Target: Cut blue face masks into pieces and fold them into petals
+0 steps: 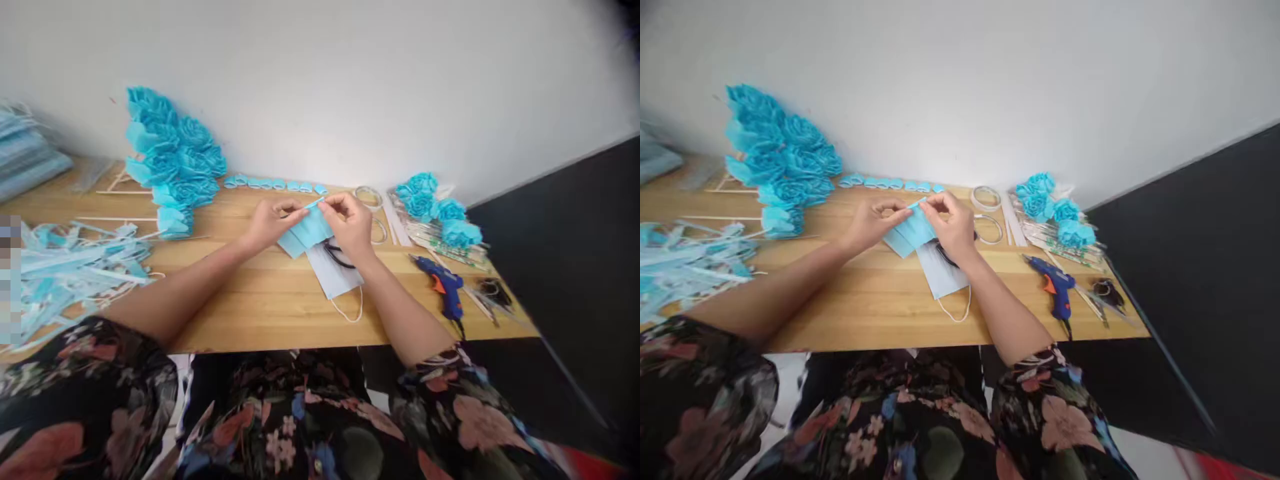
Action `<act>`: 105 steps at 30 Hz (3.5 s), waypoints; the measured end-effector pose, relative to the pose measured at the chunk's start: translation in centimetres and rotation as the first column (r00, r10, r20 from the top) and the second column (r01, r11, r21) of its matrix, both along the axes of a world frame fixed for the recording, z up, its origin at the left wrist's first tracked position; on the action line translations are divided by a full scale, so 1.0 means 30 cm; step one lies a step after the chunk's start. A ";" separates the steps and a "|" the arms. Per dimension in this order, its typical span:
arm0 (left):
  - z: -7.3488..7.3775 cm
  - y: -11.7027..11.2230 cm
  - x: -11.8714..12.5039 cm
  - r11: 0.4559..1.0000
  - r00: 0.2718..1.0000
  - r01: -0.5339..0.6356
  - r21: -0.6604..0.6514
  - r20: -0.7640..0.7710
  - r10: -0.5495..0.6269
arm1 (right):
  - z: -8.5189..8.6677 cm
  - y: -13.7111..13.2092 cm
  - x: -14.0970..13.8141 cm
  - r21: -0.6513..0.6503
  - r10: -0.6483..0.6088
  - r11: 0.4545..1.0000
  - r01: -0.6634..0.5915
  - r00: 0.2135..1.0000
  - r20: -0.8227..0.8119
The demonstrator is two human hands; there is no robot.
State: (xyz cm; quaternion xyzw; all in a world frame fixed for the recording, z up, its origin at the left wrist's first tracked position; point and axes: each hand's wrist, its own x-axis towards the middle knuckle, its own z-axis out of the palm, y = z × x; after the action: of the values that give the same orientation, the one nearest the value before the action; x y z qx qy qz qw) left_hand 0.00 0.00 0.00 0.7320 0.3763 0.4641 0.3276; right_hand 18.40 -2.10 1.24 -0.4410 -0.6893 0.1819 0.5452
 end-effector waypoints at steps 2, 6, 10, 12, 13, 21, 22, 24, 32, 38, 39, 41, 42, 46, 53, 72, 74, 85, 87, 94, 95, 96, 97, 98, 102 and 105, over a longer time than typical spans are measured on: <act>-0.001 0.001 0.000 1.000 1.000 -0.005 0.011 0.001 0.005 | -0.004 0.005 0.003 -0.018 0.005 1.000 -0.006 0.999 -0.036; 0.001 -0.002 0.002 1.000 1.000 0.003 0.024 0.000 -0.003 | -0.009 0.016 0.011 -0.106 0.111 0.987 -0.119 0.991 -0.079; 0.005 -0.009 0.005 0.998 0.998 0.057 0.005 -0.011 -0.057 | -0.006 0.016 0.021 -0.198 0.195 0.960 -0.196 0.980 -0.024; 0.002 -0.005 0.003 0.996 0.997 0.077 -0.041 -0.014 -0.078 | -0.005 0.018 0.028 -0.198 0.139 0.970 -0.142 0.990 -0.030; -0.001 0.000 0.001 0.995 0.997 0.072 -0.073 -0.010 -0.073 | -0.005 0.021 0.032 -0.191 0.095 0.976 -0.104 0.994 -0.053; -0.029 0.077 -0.034 0.965 0.942 -0.012 -0.263 0.319 0.099 | -0.025 0.069 0.063 -0.188 -0.039 0.982 0.000 0.978 -0.205; -0.028 0.082 -0.039 0.962 0.933 -0.026 -0.270 0.340 0.121 | -0.030 0.072 0.061 -0.201 -0.027 0.980 -0.015 0.978 -0.206; -0.023 0.089 -0.049 0.960 0.921 -0.069 -0.271 0.352 0.166 | -0.041 0.074 0.055 -0.233 0.013 0.970 -0.064 0.977 -0.213; 0.013 0.086 -0.064 0.982 0.975 -0.165 -0.090 0.136 0.176 | -0.042 0.062 0.055 -0.487 0.273 0.816 -0.313 0.950 -0.152; 0.038 -0.001 -0.015 0.988 0.987 -0.067 0.140 -0.135 0.086 | -0.008 0.022 0.031 -0.484 0.313 0.824 -0.294 0.949 -0.043; 0.041 -0.013 -0.008 0.984 0.985 -0.050 0.169 -0.153 0.077 | -0.006 0.017 0.026 -0.476 0.301 0.836 -0.274 0.953 -0.020; 0.043 -0.024 0.000 0.976 0.985 -0.037 0.214 -0.158 0.072 | -0.004 0.011 0.021 -0.468 0.280 0.850 -0.241 0.960 0.014; 0.041 -0.022 0.000 0.974 0.987 -0.045 0.221 -0.140 0.077 | -0.004 0.011 0.021 -0.472 0.271 0.852 -0.228 0.962 0.025; 0.021 0.026 -0.020 0.979 0.986 -0.167 0.113 0.032 0.164 | -0.011 0.030 0.039 -0.496 0.226 0.852 -0.167 0.972 0.061; -0.020 0.091 -0.047 0.956 0.905 -0.260 -0.133 0.312 0.289 | -0.052 0.080 0.079 -0.424 0.168 0.886 -0.190 0.982 -0.089; -0.045 0.071 -0.025 0.813 0.805 0.293 -0.503 0.589 0.074 | -0.052 0.064 0.069 0.012 -0.283 0.958 0.286 0.942 0.180; -0.043 0.068 -0.020 0.816 0.800 0.298 -0.495 0.595 0.069 | -0.052 0.065 0.067 0.024 -0.306 0.952 0.307 0.936 0.174; -0.032 0.083 -0.034 0.890 0.801 0.208 -0.407 0.593 0.084 | -0.075 0.088 0.078 -0.224 -0.075 0.970 0.091 0.994 0.078; -0.031 0.089 -0.044 0.914 0.829 0.130 -0.384 0.548 0.112 | -0.085 0.100 0.087 -0.283 -0.002 0.959 0.019 0.998 0.062; 0.007 0.060 -0.034 0.960 0.944 -0.017 -0.281 0.313 0.109 | -0.062 0.080 0.072 -0.222 0.099 0.968 -0.114 0.992 -0.076; 0.013 0.049 -0.028 0.966 0.953 -0.007 -0.259 0.291 0.085 | -0.054 0.067 0.064 -0.210 0.128 0.968 -0.134 0.991 -0.044; 0.018 0.038 -0.022 0.971 0.961 0.007 -0.239 0.270 0.060 | -0.045 0.054 0.055 -0.199 0.154 0.968 -0.152 0.988 -0.005; 0.021 0.028 -0.015 0.975 0.967 0.021 -0.221 0.251 0.036 | -0.036 0.042 0.045 -0.179 0.166 0.971 -0.158 0.986 0.032; 0.021 0.018 -0.010 0.978 0.972 0.030 -0.204 0.233 0.018 | -0.029 0.031 0.036 -0.159 0.175 0.974 -0.161 0.982 0.076; 0.012 -0.006 0.003 0.993 0.986 0.018 -0.117 0.168 0.002 | -0.014 0.011 0.010 -0.011 0.122 0.992 -0.123 0.963 0.238; 0.006 -0.013 0.003 0.999 0.991 -0.008 -0.050 0.135 0.015 | -0.016 0.018 0.008 0.049 0.117 0.989 -0.141 0.935 0.335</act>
State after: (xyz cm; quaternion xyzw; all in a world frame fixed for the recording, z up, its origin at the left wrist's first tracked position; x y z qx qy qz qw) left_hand 0.10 -0.40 0.19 0.6884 0.3686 0.5050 0.3676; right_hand 18.64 -1.56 0.76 -0.3992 -0.8045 0.1158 0.4242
